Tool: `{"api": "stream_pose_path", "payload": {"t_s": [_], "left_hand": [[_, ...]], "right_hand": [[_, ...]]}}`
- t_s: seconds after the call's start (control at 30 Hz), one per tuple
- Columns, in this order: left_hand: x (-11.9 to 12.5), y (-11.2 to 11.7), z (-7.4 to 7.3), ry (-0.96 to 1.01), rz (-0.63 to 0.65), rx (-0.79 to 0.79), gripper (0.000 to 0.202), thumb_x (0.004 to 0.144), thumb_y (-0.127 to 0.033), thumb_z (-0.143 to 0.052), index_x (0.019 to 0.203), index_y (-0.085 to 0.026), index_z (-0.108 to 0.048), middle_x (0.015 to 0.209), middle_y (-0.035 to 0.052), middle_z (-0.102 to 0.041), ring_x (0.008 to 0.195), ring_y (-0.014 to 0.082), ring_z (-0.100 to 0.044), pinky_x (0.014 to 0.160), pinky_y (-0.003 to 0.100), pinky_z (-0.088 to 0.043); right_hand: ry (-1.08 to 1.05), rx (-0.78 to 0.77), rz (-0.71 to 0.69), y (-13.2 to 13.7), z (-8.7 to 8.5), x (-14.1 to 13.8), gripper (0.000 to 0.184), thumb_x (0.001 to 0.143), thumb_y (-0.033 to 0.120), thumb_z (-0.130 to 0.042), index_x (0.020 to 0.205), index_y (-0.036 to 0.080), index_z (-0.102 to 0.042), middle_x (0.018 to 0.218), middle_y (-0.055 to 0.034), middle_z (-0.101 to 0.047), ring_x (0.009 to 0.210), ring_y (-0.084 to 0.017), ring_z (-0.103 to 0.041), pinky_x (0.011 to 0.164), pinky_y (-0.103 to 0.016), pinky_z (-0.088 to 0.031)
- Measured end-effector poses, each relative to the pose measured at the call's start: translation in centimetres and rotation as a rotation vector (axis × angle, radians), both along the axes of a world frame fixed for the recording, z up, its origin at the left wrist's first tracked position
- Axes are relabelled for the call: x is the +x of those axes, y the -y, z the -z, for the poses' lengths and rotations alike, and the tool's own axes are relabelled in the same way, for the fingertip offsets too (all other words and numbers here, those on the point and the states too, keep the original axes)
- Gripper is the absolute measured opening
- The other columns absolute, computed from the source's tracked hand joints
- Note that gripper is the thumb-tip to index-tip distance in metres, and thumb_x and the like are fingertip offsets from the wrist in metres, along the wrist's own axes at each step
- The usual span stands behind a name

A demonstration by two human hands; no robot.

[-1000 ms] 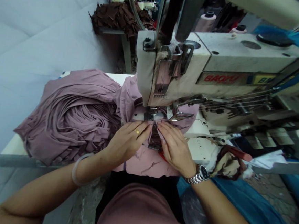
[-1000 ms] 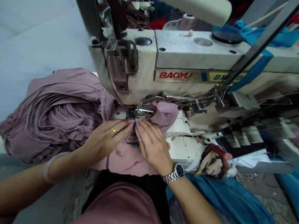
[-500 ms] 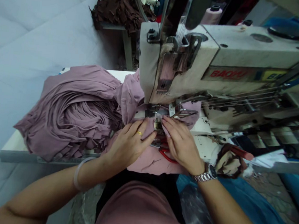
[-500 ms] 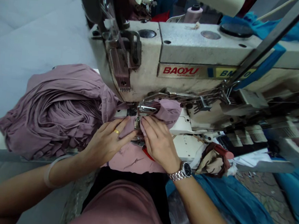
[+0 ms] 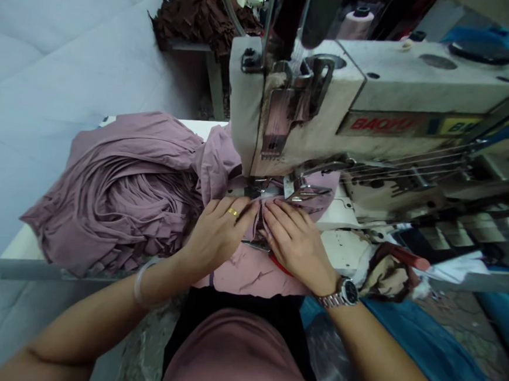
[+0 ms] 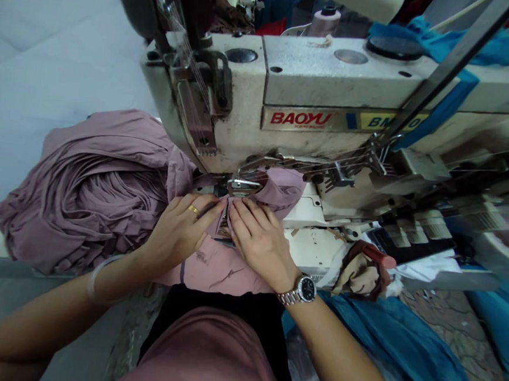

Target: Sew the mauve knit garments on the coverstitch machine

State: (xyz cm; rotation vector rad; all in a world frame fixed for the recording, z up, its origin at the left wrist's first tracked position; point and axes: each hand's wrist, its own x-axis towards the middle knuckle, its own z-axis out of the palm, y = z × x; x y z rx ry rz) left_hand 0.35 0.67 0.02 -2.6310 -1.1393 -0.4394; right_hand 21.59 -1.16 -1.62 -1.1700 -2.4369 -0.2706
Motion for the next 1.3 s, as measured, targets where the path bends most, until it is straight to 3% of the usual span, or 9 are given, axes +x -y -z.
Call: {"api": "stream_pose_path", "payload": {"t_s": [0.2, 0.3, 0.63, 0.8, 1.03, 1.3], "left_hand": [[-0.2, 0.3, 0.1, -0.021, 0.006, -0.014, 0.043, 0.094, -0.014, -0.045, 0.136, -0.015, -0.052, 0.129, 0.012, -0.058, 0.108, 0.0246, -0.054, 0.083, 0.039, -0.046], [-0.2, 0.4, 0.0, -0.037, -0.008, -0.024, 0.039, 0.095, -0.017, -0.045, 0.133, -0.018, -0.055, 0.13, 0.0104, -0.058, 0.107, 0.0257, -0.054, 0.08, 0.04, -0.045], [0.0, 0.5, -0.2, 0.02, -0.008, -0.05, 0.04, 0.093, -0.017, -0.048, 0.132, -0.011, -0.054, 0.131, 0.0106, -0.059, 0.111, 0.025, -0.054, 0.086, 0.04, -0.045], [0.1, 0.5, -0.1, 0.032, 0.014, -0.042, 0.038, 0.094, -0.016, -0.045, 0.129, -0.007, -0.056, 0.13, 0.013, -0.059, 0.114, 0.0255, -0.053, 0.089, 0.039, -0.044], [-0.3, 0.2, 0.0, 0.039, 0.009, -0.072, 0.045, 0.094, -0.016, -0.045, 0.138, -0.01, -0.048, 0.133, 0.0124, -0.057, 0.114, 0.0249, -0.053, 0.088, 0.039, -0.044], [-0.4, -0.1, 0.1, 0.034, 0.009, -0.093, 0.043, 0.094, -0.016, -0.046, 0.136, -0.01, -0.05, 0.131, 0.0115, -0.057, 0.113, 0.0257, -0.053, 0.089, 0.039, -0.044]], "right_hand": [[-0.16, -0.006, 0.022, -0.1, -0.1, -0.8, 0.041, 0.093, 0.016, -0.05, 0.133, 0.01, -0.052, 0.136, -0.0131, -0.058, 0.124, -0.027, -0.05, 0.1, -0.046, -0.046], [-0.079, -0.032, 0.037, -0.1, -0.5, -1.1, 0.041, 0.094, 0.017, -0.048, 0.134, 0.01, -0.052, 0.139, -0.0123, -0.055, 0.126, -0.029, -0.048, 0.1, -0.048, -0.044], [0.139, 0.058, 0.051, 0.3, -1.4, -1.7, 0.036, 0.094, 0.014, -0.045, 0.127, 0.006, -0.058, 0.137, -0.015, -0.056, 0.122, -0.034, -0.05, 0.092, -0.049, -0.046], [0.167, 0.068, 0.057, 0.2, -1.6, -1.9, 0.035, 0.094, 0.016, -0.047, 0.126, 0.006, -0.059, 0.136, -0.0138, -0.057, 0.119, -0.034, -0.052, 0.091, -0.048, -0.046], [0.176, 0.069, 0.042, 0.2, -1.7, -2.1, 0.034, 0.095, 0.016, -0.047, 0.125, 0.005, -0.059, 0.135, -0.0136, -0.058, 0.12, -0.032, -0.051, 0.095, -0.047, -0.046], [0.116, 0.053, 0.017, -0.2, -1.2, -1.9, 0.036, 0.093, 0.012, -0.048, 0.126, 0.004, -0.058, 0.137, -0.0138, -0.056, 0.121, -0.031, -0.051, 0.096, -0.046, -0.048]]}}
